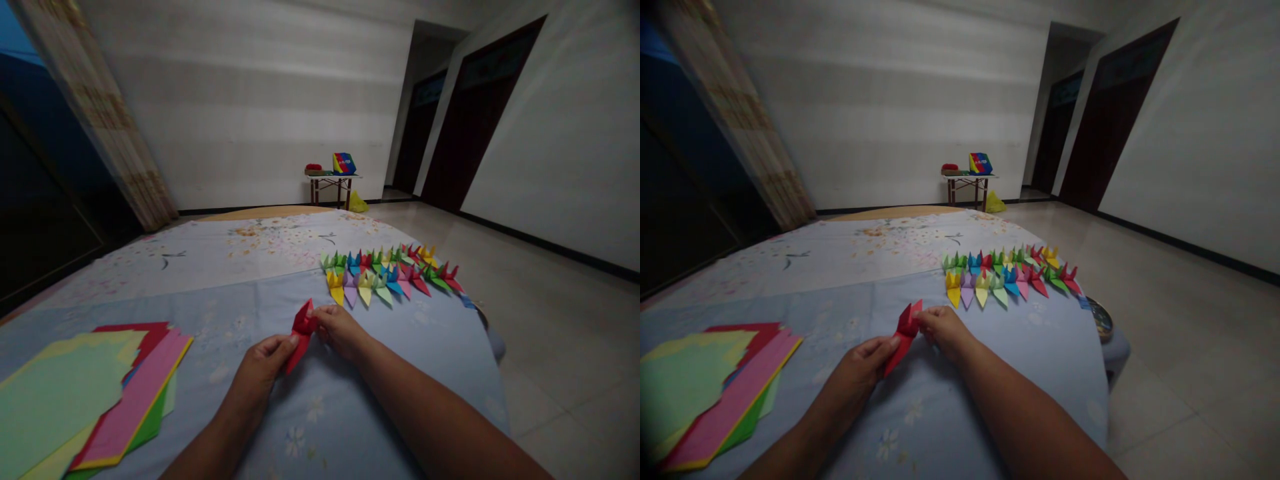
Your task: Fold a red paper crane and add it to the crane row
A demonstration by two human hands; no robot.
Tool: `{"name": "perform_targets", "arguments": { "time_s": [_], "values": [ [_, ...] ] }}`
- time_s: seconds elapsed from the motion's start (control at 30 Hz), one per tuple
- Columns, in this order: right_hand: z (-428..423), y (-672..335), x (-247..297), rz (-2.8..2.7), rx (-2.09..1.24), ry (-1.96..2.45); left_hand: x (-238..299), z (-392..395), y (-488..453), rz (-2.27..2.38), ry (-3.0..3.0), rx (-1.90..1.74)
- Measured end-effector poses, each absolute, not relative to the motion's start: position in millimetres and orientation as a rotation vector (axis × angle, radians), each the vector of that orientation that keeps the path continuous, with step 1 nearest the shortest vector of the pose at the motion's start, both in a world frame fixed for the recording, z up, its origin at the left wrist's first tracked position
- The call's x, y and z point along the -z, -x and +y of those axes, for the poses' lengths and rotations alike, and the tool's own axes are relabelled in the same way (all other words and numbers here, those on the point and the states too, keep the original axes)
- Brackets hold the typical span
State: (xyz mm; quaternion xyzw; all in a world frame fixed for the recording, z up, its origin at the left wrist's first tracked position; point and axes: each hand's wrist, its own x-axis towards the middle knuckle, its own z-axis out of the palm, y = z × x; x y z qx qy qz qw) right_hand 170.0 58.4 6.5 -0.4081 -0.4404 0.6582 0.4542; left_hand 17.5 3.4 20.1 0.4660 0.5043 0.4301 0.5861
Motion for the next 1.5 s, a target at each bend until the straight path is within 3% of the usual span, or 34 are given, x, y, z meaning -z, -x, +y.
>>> {"name": "perform_targets", "arguments": {
  "time_s": [1.5],
  "values": [
    [58.1,-170.0,-3.2,-1.013,-1.757,0.931,-23.1,0.6,-19.9,1.201,-1.062,-0.923]
  ]
}}
